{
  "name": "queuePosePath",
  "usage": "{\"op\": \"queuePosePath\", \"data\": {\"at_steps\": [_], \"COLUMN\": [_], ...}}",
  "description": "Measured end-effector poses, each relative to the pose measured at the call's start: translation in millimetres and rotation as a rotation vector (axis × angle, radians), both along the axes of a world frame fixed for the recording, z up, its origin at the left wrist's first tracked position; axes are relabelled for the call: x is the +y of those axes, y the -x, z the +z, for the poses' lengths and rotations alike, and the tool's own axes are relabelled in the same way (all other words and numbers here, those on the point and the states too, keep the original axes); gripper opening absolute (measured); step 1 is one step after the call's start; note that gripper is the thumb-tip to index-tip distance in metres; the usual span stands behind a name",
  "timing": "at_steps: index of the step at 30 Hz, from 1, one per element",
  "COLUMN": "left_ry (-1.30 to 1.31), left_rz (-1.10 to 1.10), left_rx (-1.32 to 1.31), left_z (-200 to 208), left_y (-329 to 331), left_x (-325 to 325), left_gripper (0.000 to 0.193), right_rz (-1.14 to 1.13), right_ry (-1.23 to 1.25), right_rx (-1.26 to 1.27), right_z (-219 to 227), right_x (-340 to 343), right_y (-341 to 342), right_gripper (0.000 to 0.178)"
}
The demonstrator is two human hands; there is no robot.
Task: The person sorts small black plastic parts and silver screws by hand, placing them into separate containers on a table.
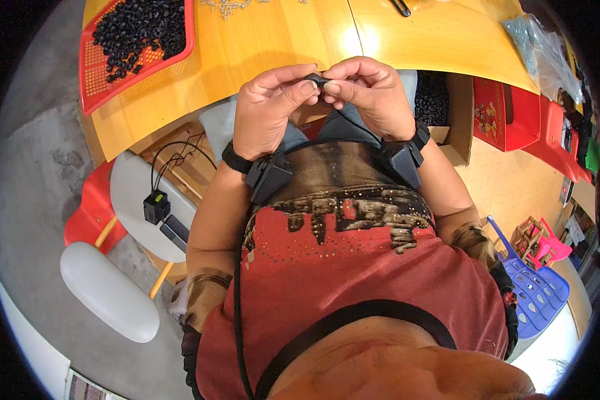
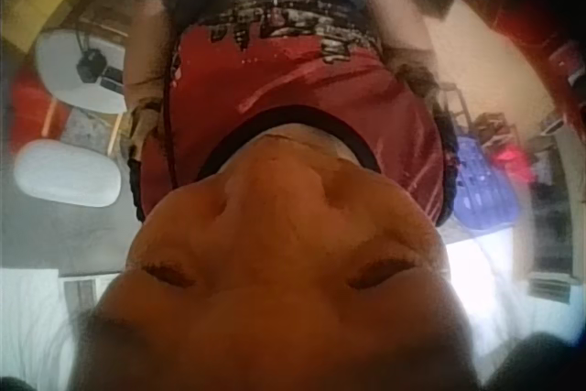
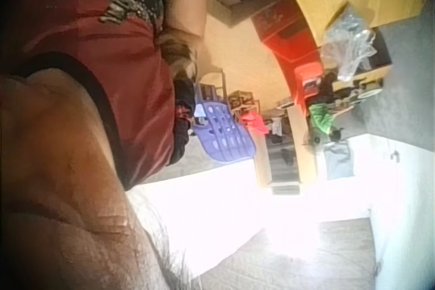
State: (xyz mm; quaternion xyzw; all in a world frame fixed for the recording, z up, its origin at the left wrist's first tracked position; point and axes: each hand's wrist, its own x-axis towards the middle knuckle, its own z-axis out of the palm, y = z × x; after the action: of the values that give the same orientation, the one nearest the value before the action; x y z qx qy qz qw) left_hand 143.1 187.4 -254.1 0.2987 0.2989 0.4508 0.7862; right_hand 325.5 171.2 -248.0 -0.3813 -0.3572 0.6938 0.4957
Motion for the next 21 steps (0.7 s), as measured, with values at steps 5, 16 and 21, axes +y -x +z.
{"op": "queuePosePath", "data": {"at_steps": [5,16,21], "left_ry": [-0.051,-0.154,-0.216], "left_rz": [0.005,0.025,0.034], "left_rx": [0.03,0.105,0.12], "left_z": [-1.6,3.3,4.8], "left_y": [0.5,0.7,2.8], "left_x": [1.0,0.1,0.2], "left_gripper": [0.024,0.023,0.022], "right_rz": [-0.028,-0.077,-0.022], "right_ry": [-0.012,-0.125,-0.333], "right_rx": [-0.023,-0.153,-0.426], "right_z": [2.3,9.8,15.8], "right_x": [-1.2,-2.0,0.8], "right_y": [1.8,5.1,1.6], "right_gripper": [0.013,0.011,0.009]}}
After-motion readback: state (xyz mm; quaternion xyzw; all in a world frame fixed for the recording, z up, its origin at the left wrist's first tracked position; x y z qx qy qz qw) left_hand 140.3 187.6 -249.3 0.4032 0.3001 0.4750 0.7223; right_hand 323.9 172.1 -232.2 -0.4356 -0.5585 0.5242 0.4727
